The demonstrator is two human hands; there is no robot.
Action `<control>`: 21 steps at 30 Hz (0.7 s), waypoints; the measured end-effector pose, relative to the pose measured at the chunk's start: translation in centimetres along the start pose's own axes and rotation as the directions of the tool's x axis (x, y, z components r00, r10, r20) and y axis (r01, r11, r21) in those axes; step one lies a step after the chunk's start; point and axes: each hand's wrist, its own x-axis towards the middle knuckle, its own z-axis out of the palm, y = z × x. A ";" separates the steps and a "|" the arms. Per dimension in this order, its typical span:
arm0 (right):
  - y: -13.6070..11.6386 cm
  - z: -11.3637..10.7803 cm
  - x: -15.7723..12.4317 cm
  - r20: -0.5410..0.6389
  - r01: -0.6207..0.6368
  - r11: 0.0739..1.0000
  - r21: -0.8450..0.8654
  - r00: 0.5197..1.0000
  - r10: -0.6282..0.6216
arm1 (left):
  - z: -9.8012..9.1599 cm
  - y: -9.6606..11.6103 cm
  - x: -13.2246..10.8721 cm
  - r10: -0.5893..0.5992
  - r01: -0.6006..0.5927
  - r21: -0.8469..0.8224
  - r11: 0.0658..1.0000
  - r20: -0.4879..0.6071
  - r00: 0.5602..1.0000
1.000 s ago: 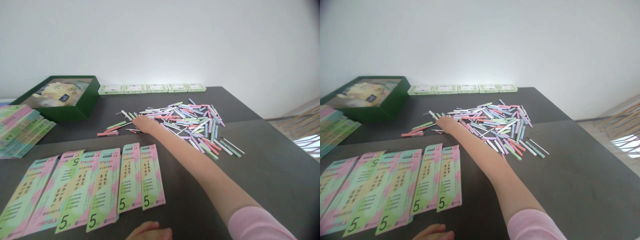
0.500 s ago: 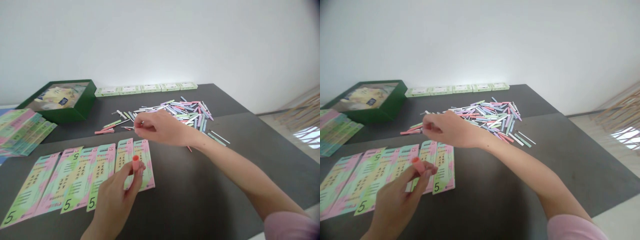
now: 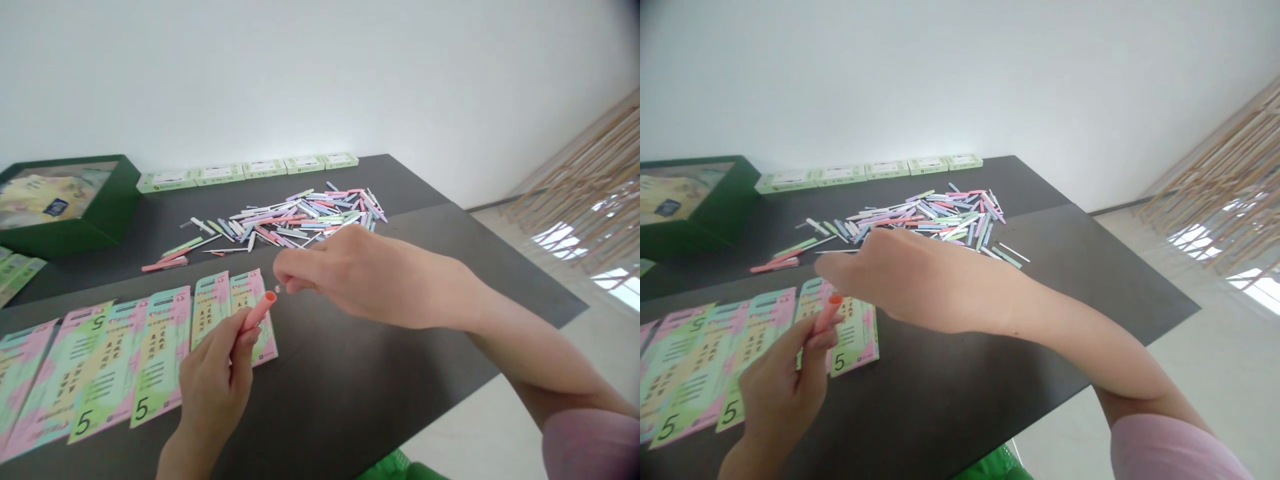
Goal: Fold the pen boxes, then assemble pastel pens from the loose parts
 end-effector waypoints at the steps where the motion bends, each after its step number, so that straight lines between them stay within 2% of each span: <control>1: -0.3 -0.4 0.1 0.042 -0.009 1.000 -0.026 0.999 0.010 | 0.1 0.1 0.1 0.012 -0.012 -0.005 1.000 0.002 1.000; 4: -1.1 -1.0 0.4 0.113 0.024 0.999 -0.031 0.993 -0.020 | 0.2 0.3 0.4 0.066 -0.065 -0.035 0.997 0.015 0.998; 8: -1.4 -0.8 0.8 0.040 0.106 0.994 0.033 0.993 -0.108 | 0.1 0.4 0.6 0.111 -0.108 -0.064 0.992 0.038 0.993; 11: -1.4 -0.9 1.0 0.044 0.043 0.999 0.005 0.998 -0.043 | -0.1 0.0 0.2 0.041 -0.040 0.026 0.999 -0.026 0.999; 13: -1.4 -1.1 1.1 0.067 0.000 1.000 -0.015 0.998 0.001 | -0.2 -0.1 0.1 0.035 -0.031 0.063 0.998 -0.057 0.998; 17: -1.1 -1.2 1.4 0.059 0.014 1.000 -0.005 0.998 -0.014 | -0.2 0.1 0.1 0.109 -0.109 0.003 0.994 -0.044 0.993; 21: -1.0 -0.8 1.3 0.015 0.050 0.999 -0.007 0.999 -0.050 | -0.2 0.3 0.3 0.098 -0.098 -0.054 0.994 -0.009 0.995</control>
